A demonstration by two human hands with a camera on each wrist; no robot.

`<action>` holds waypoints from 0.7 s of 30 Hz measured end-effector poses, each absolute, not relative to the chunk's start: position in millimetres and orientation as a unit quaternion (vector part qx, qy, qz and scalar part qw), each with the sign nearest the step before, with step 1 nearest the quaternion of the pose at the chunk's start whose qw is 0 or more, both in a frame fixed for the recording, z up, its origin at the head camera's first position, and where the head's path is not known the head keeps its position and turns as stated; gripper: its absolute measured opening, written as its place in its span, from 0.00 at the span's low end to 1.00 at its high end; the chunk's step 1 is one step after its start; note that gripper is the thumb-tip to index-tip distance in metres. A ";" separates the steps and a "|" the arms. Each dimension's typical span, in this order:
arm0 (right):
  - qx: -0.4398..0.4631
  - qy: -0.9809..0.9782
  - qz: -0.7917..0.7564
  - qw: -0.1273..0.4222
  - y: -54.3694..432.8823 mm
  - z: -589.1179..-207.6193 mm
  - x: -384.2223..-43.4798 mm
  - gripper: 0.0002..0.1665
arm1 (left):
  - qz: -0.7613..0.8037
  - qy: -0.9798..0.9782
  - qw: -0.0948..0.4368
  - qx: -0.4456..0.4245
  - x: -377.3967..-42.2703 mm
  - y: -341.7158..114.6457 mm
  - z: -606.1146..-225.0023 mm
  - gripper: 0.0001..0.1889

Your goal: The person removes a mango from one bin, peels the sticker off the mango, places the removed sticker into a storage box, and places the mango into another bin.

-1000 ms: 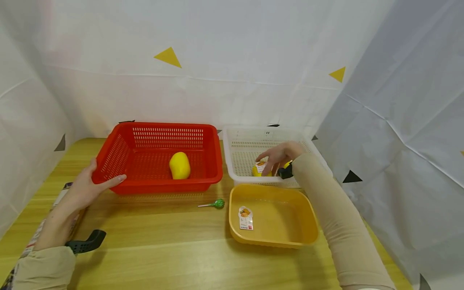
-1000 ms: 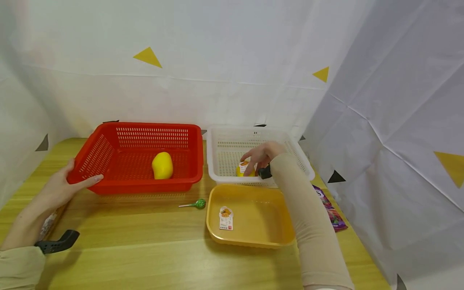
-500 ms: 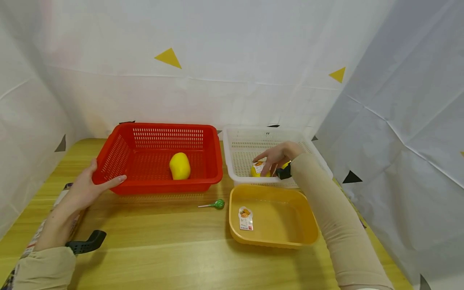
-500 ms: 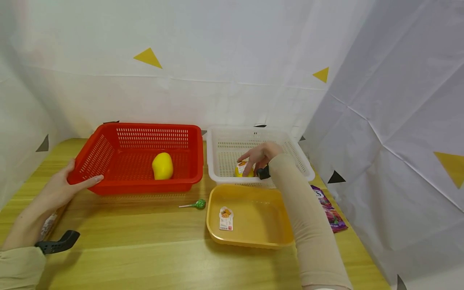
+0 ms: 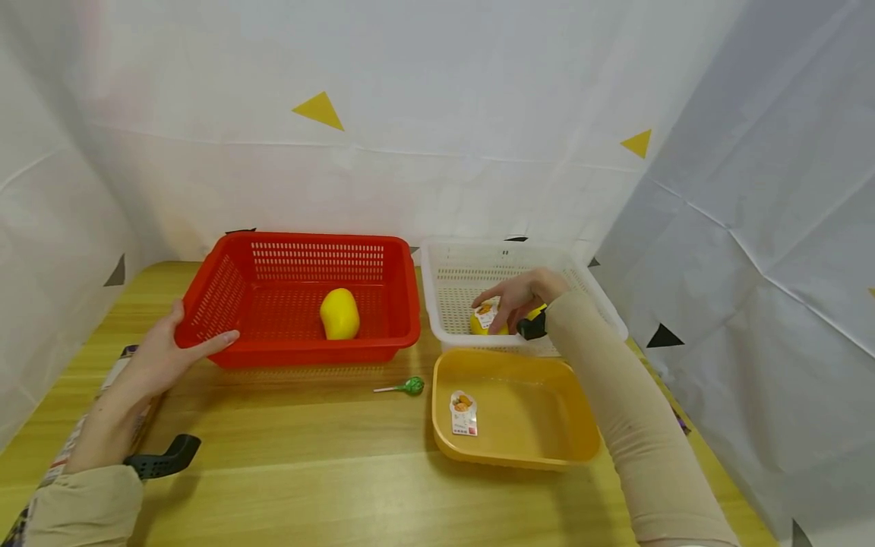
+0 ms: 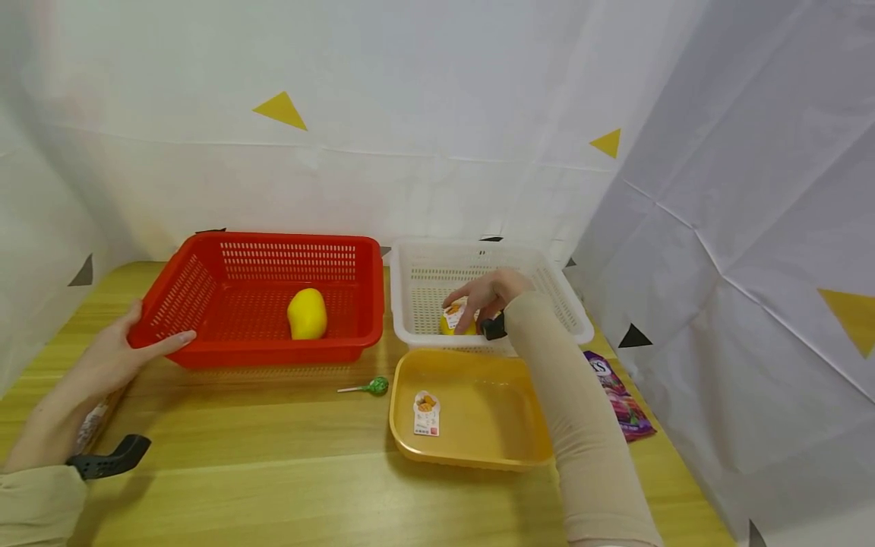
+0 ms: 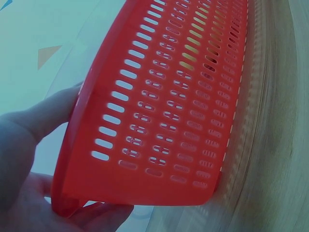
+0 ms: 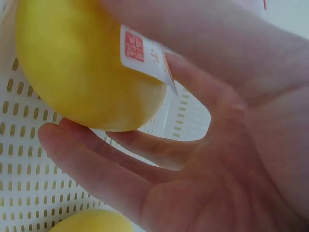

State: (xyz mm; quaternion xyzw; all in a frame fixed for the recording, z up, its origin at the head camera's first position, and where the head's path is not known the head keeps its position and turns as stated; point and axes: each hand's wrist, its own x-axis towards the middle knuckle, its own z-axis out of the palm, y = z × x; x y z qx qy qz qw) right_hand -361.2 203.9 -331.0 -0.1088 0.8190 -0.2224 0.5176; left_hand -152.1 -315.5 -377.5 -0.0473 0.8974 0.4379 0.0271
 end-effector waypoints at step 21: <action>-0.129 0.843 -0.258 0.455 221.1 -330.6 -366.3 0.57 | 0.438 0.896 0.044 -0.056 -151.5 -316.8 -375.9 0.59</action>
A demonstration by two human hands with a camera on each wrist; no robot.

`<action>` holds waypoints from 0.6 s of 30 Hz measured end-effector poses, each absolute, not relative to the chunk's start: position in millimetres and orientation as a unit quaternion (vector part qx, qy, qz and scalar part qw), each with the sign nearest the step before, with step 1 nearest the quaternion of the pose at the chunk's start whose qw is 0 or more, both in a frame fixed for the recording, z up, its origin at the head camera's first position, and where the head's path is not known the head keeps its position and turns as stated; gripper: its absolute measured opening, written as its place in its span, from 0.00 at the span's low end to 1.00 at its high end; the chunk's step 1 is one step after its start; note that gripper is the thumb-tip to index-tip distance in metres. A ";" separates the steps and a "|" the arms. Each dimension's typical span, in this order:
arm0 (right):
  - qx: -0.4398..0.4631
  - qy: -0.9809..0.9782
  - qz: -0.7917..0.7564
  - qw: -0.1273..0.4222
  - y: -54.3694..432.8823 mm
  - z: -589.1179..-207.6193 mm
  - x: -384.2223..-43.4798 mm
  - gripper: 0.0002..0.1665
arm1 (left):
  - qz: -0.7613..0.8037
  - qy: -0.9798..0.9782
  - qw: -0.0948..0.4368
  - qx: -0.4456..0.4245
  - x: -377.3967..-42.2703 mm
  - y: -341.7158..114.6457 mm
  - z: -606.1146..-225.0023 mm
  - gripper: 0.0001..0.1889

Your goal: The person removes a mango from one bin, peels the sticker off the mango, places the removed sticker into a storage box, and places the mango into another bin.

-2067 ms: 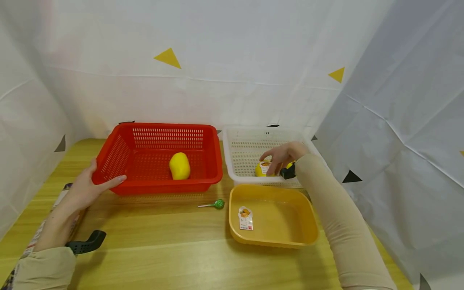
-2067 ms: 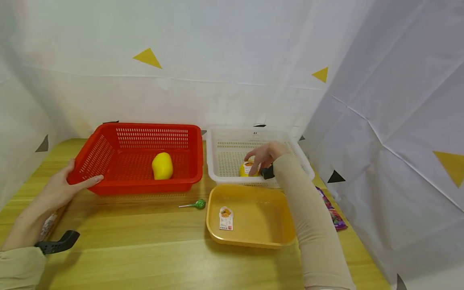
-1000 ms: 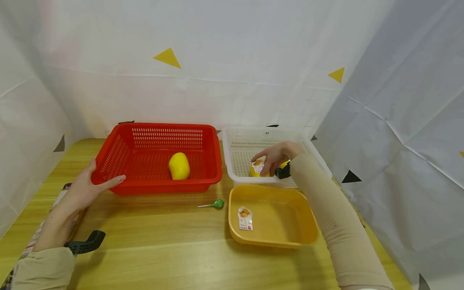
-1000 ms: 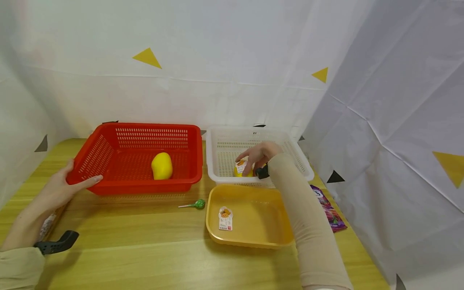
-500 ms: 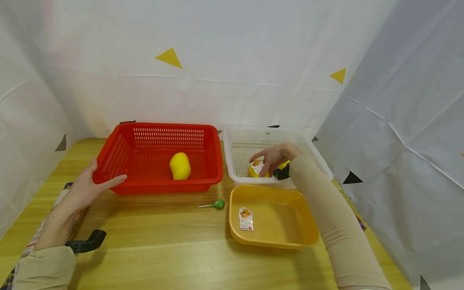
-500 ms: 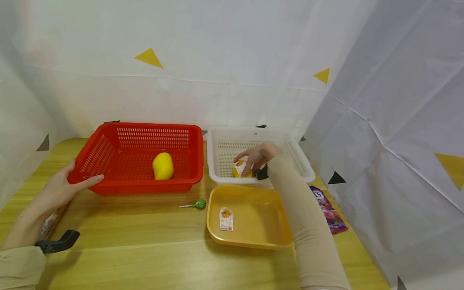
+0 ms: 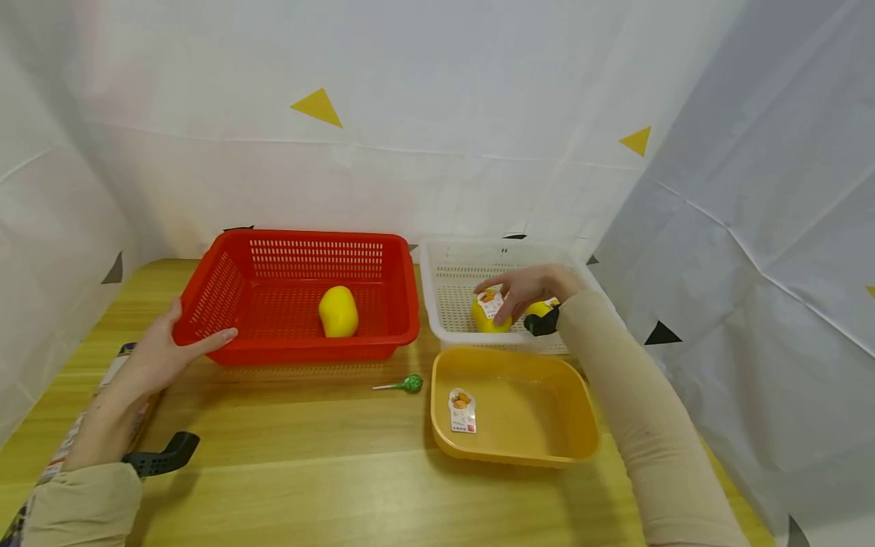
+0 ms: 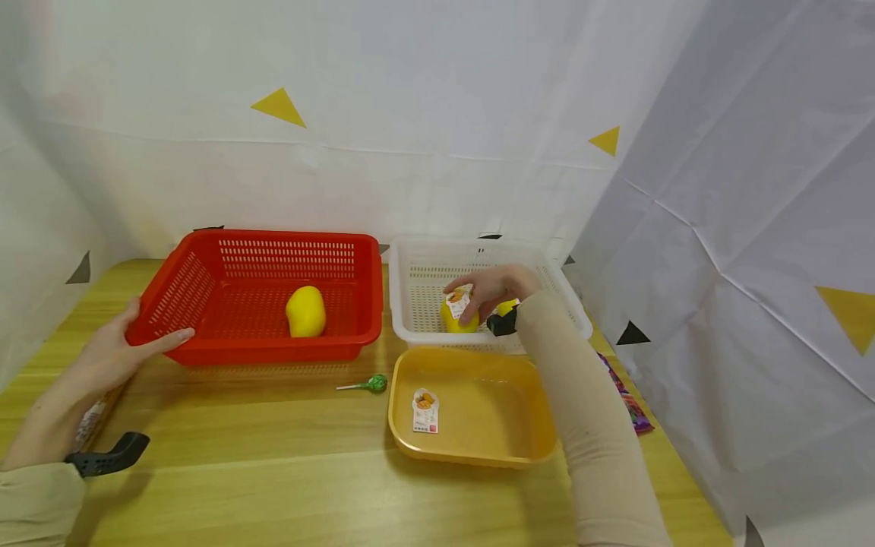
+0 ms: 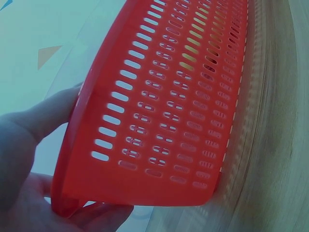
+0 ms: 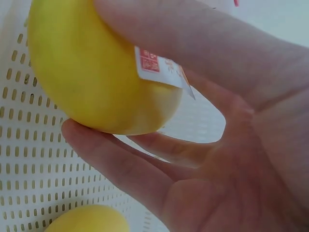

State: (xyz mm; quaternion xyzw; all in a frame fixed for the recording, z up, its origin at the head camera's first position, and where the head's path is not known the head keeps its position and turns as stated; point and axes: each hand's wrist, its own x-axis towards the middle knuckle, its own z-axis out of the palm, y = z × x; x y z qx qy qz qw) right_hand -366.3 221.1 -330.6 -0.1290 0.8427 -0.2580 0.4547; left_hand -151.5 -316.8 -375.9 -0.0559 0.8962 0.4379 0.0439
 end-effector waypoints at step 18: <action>-0.189 0.864 -0.269 0.382 238.3 -321.7 -356.1 0.57 | 0.436 0.897 0.043 -0.058 -151.3 -316.4 -375.8 0.60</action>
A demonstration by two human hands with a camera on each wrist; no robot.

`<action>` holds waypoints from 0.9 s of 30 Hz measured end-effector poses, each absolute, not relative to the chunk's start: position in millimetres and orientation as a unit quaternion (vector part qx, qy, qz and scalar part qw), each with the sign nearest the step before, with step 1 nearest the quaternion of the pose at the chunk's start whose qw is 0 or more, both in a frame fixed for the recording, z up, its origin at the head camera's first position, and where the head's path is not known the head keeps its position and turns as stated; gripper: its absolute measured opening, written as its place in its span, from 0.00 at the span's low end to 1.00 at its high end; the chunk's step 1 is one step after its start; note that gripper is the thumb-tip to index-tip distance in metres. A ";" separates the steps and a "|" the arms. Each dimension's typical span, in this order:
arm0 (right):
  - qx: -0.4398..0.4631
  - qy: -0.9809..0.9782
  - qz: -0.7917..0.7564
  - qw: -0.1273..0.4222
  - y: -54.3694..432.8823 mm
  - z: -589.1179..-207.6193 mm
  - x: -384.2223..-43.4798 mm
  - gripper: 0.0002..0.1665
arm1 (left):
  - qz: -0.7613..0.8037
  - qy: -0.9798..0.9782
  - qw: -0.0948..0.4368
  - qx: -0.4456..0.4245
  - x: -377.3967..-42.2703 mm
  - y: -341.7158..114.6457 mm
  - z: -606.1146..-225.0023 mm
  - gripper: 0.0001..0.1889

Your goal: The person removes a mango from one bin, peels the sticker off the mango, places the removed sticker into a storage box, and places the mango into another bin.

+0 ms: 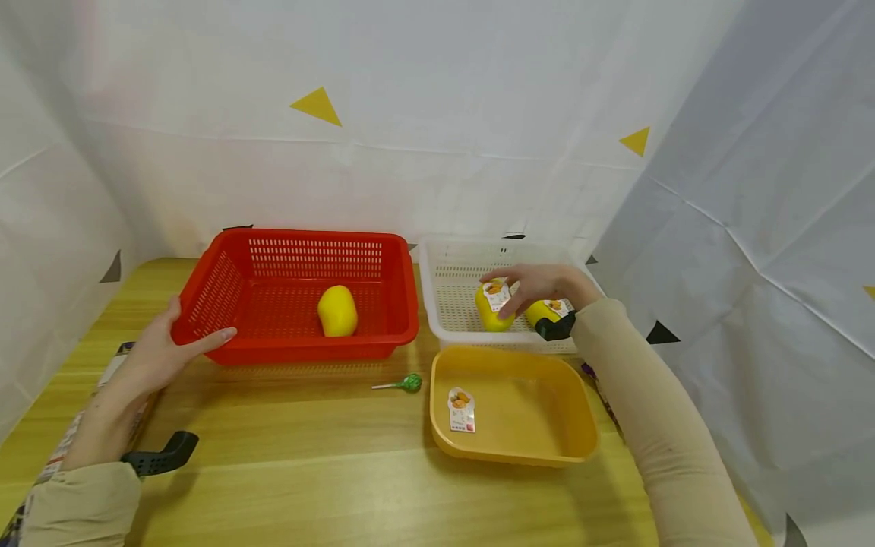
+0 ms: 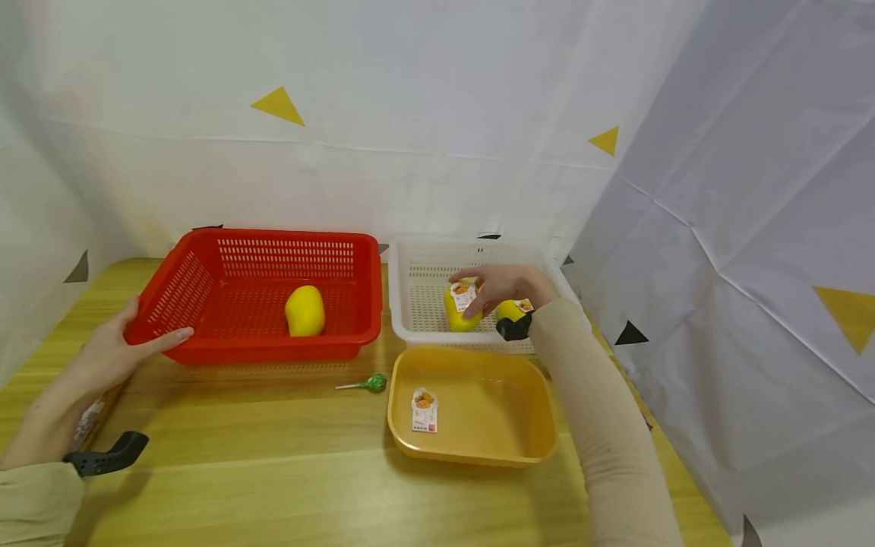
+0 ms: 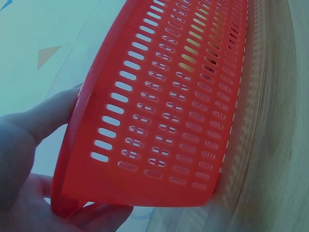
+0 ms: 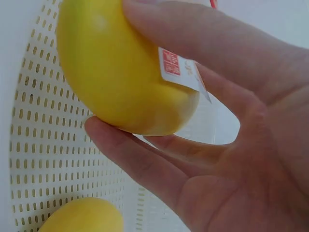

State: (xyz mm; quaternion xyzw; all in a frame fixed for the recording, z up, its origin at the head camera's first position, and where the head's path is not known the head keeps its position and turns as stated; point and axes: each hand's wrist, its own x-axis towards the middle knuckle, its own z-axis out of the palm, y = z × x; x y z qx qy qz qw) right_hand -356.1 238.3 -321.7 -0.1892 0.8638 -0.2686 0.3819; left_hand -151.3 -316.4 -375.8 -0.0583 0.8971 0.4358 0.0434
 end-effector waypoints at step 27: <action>-0.238 0.899 -0.265 0.253 249.3 -303.9 -322.6 0.55 | 0.443 0.894 0.039 -0.060 -150.8 -316.7 -376.5 0.59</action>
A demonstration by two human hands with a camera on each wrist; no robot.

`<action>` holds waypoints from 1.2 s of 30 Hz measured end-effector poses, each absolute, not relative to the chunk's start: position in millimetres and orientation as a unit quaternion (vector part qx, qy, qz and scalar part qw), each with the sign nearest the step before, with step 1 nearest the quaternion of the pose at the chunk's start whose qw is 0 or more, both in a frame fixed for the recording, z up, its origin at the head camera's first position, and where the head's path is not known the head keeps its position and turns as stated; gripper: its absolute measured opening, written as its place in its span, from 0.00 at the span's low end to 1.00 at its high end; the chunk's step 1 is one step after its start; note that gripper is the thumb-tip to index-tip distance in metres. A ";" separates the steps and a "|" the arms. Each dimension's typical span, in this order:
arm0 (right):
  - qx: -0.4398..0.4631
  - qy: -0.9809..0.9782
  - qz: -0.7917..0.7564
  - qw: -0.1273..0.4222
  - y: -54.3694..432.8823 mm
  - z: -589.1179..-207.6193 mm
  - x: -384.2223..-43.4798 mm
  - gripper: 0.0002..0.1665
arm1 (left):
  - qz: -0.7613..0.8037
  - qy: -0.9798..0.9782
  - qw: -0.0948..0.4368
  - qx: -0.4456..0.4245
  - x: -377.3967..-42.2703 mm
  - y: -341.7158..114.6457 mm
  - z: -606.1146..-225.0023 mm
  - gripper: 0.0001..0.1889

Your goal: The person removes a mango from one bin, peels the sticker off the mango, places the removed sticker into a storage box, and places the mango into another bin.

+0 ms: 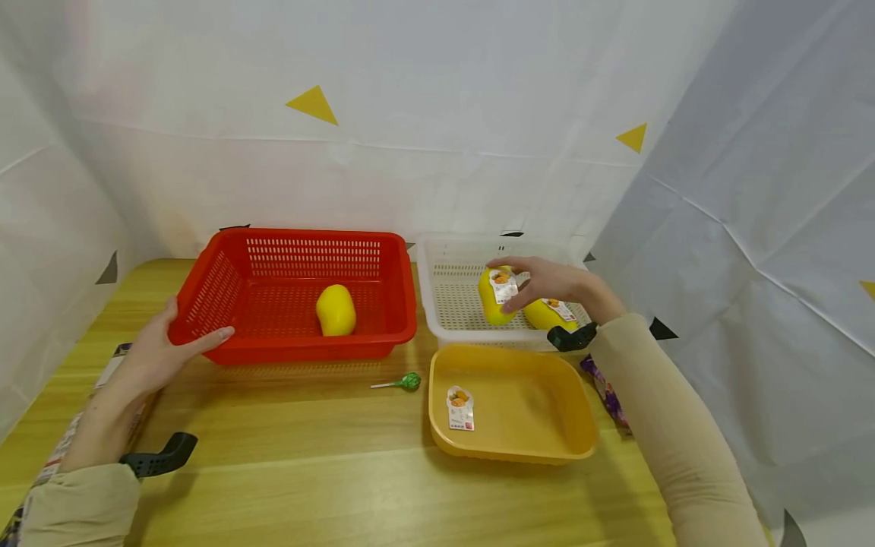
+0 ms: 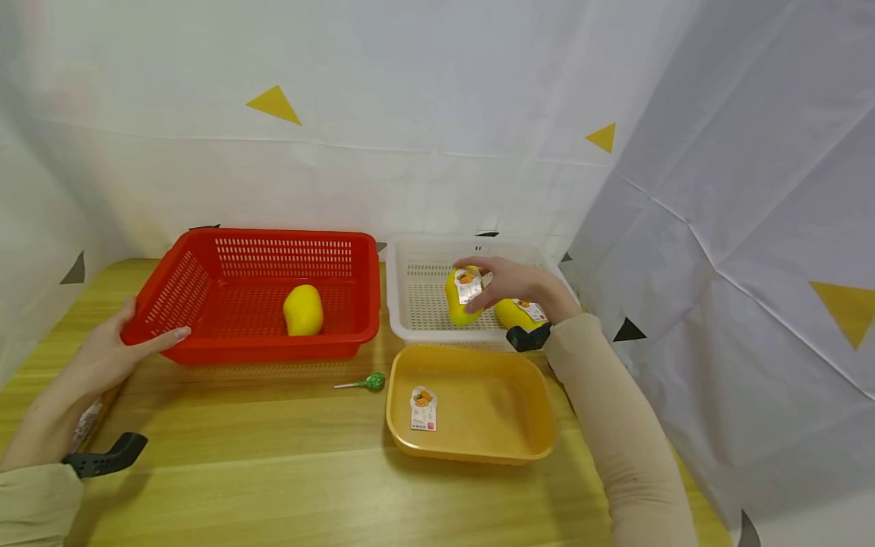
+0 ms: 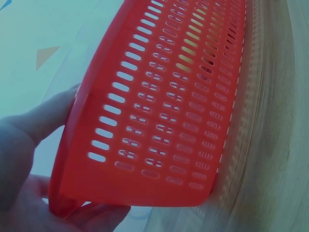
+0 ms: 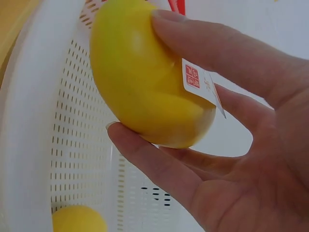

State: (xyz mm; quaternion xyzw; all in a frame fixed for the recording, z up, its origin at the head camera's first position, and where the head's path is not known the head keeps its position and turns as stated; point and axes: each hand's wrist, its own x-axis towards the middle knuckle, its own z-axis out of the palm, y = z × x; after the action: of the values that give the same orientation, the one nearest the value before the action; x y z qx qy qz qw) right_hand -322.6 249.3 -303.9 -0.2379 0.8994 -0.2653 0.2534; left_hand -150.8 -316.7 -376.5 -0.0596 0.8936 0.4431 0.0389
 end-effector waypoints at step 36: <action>-0.244 0.896 -0.320 0.189 221.1 -291.4 -244.5 0.54 | 0.429 0.901 0.029 -0.062 -151.8 -319.2 -377.7 0.58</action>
State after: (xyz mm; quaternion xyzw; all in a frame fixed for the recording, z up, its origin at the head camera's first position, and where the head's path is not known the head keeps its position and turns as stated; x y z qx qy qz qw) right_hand -244.5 221.1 -291.4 -0.2444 0.8956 -0.3202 0.1888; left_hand -151.8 -319.2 -377.7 -0.0620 0.9005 0.4294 0.0290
